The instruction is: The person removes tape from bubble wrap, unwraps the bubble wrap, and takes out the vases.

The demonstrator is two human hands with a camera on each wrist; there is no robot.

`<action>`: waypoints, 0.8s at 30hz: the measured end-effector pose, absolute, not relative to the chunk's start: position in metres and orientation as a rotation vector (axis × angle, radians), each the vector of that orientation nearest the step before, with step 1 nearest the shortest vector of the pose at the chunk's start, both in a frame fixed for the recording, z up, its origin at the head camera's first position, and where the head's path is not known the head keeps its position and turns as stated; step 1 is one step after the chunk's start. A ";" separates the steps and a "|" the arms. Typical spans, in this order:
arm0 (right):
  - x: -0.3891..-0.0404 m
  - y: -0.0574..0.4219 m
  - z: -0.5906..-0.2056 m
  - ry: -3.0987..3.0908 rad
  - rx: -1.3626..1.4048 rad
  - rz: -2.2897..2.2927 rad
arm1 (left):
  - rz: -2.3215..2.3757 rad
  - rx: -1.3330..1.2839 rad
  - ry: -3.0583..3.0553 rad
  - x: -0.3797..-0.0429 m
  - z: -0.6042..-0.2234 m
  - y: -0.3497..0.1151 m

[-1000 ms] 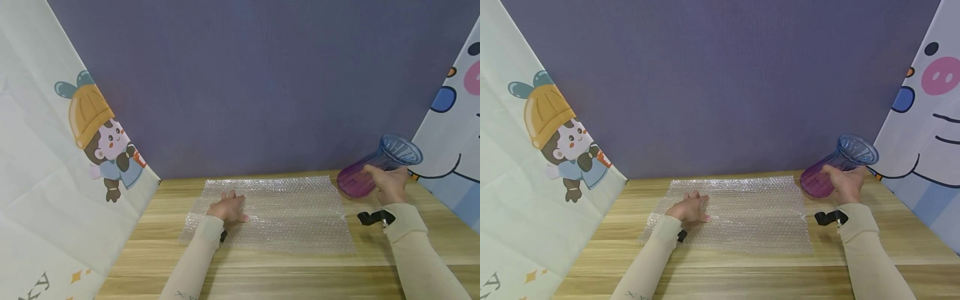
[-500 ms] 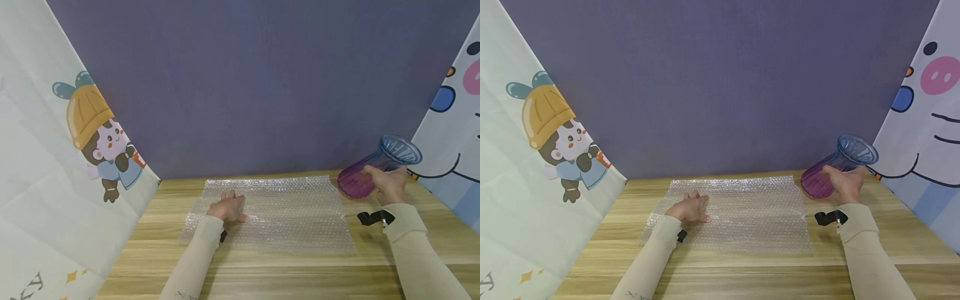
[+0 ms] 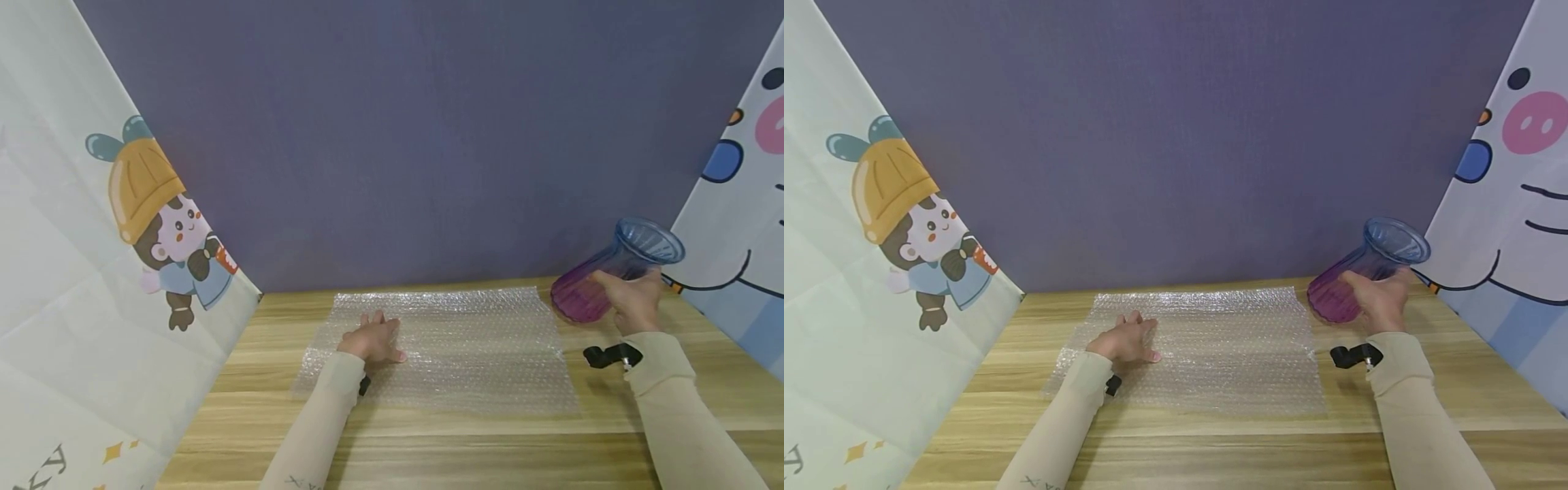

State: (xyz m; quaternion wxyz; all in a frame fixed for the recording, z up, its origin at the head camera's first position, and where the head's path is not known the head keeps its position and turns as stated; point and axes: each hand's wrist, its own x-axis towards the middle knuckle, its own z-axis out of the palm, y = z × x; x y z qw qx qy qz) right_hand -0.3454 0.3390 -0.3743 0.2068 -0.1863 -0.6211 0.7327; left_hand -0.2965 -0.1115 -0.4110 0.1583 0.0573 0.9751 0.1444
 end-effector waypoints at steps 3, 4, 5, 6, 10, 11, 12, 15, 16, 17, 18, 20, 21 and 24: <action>-0.345 0.337 -0.376 -1.733 -0.468 2.038 | 0.407 0.166 2.789 -0.297 -0.411 -0.112; -0.345 0.336 -0.376 -1.734 -0.457 2.035 | 0.405 0.167 2.789 -0.297 -0.411 -0.112; -0.345 0.335 -0.376 -1.752 -0.455 2.026 | 0.408 0.167 2.789 -0.297 -0.411 -0.112; -0.345 0.335 -0.376 -1.764 -0.452 2.018 | 0.411 0.166 2.788 -0.297 -0.411 -0.112; -0.345 0.332 -0.377 -1.867 -0.466 1.943 | 0.429 0.159 2.787 -0.297 -0.412 -0.112; -0.345 0.332 -0.377 -1.912 -0.476 1.918 | 0.431 0.158 2.786 -0.297 -0.412 -0.112; -0.345 0.331 -0.378 -1.944 -0.482 1.893 | 0.428 0.158 2.787 -0.297 -0.412 -0.112; -0.345 0.331 -0.378 -2.063 -0.514 1.809 | 0.425 0.160 2.791 -0.297 -0.412 -0.112; -0.345 0.331 -0.379 -2.083 -0.522 1.794 | 0.423 0.160 2.793 -0.298 -0.412 -0.112; -0.345 0.331 -0.379 -2.102 -0.526 1.779 | 0.421 0.160 2.793 -0.298 -0.412 -0.112; -0.345 0.330 -0.379 -2.115 -0.529 1.766 | 0.420 0.159 2.793 -0.298 -0.412 -0.112; -0.346 0.330 -0.379 -2.155 -0.529 1.737 | 0.419 0.158 2.793 -0.298 -0.412 -0.112; -0.346 0.329 -0.380 -2.170 -0.531 1.727 | 0.419 0.157 2.793 -0.298 -0.412 -0.112; -0.346 0.329 -0.380 -2.199 -0.530 1.706 | 0.419 0.156 2.792 -0.298 -0.412 -0.112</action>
